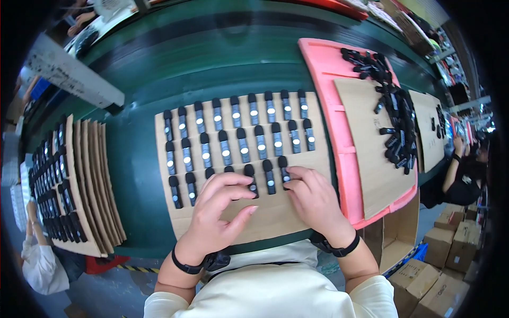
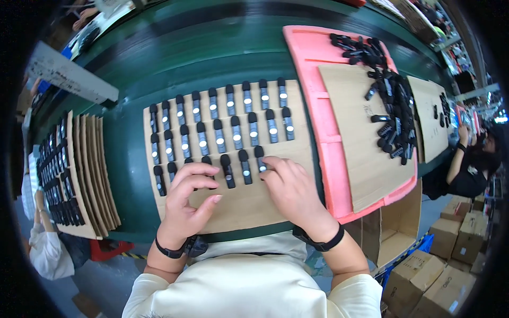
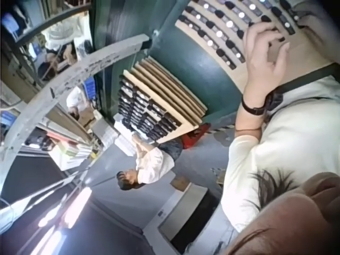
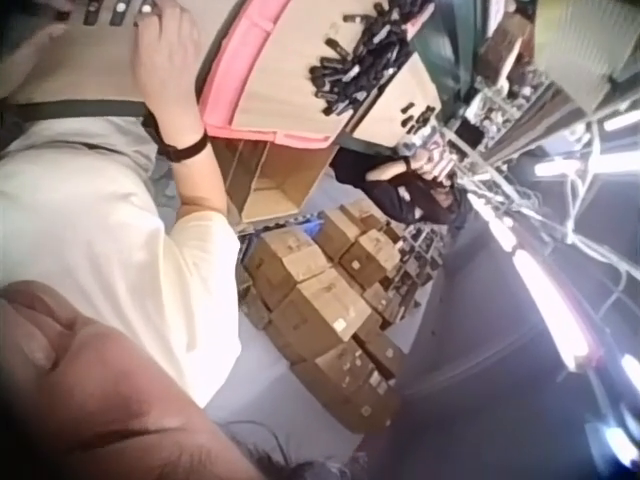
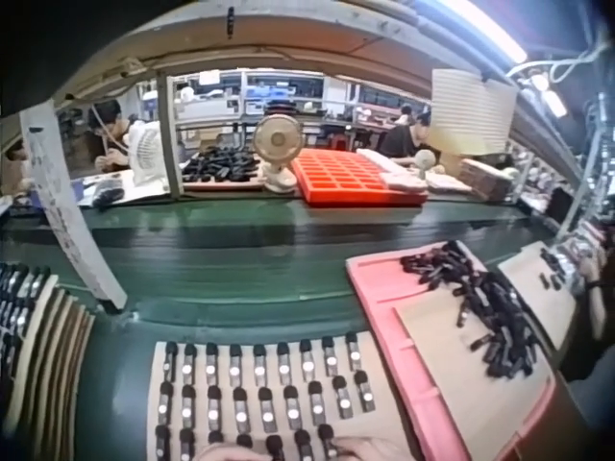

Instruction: The person picks up a microphone and a foam cover, pushes the cover onto the microphone, and places it on a cardboard sheet. After repeating this to fill the sheet, the person moves a pink tray and places a new cardboard sheet over the microphones.

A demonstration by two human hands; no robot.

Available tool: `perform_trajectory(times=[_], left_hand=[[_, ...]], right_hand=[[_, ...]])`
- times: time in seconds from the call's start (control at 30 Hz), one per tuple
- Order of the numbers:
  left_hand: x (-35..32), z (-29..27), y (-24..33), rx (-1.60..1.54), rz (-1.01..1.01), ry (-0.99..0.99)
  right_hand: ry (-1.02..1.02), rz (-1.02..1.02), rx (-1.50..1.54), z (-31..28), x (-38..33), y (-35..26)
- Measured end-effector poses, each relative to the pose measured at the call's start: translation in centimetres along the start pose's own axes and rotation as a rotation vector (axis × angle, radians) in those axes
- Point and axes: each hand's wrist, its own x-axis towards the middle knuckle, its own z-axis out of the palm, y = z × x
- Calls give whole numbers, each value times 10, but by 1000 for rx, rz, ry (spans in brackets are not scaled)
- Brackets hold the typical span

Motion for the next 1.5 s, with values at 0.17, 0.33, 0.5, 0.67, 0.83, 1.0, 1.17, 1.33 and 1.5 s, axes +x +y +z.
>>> perform_trajectory(times=[0.17,0.33,0.5,0.67,0.83,1.0,1.17,1.33,1.5], left_hand=[[-1,-2,4,-17,-35,-9],[-2,-1,3,-12,-9,15],[-1,0,4,-11,-16,25],[2,1,5,-26,-41,38],[-1,-2,8,-53,-72,65],[-1,-5,1,-11,-3,70],[-5,-8,4,-9,17,50],[4,-5,5,-36,86,13],[0,-6,-4,-3,149,-57]], right_hand=[[-17,46,62,-26,3,1],[31,112,-154,-78,12,37],[-67,324,-396,-132,29,124],[-47,226,-656,-141,42,212],[13,118,-674,-127,50,204],[79,494,108,-97,46,95],[123,474,883,-62,24,-6],[49,302,882,-29,16,-33],[57,270,886,-10,16,-44]])
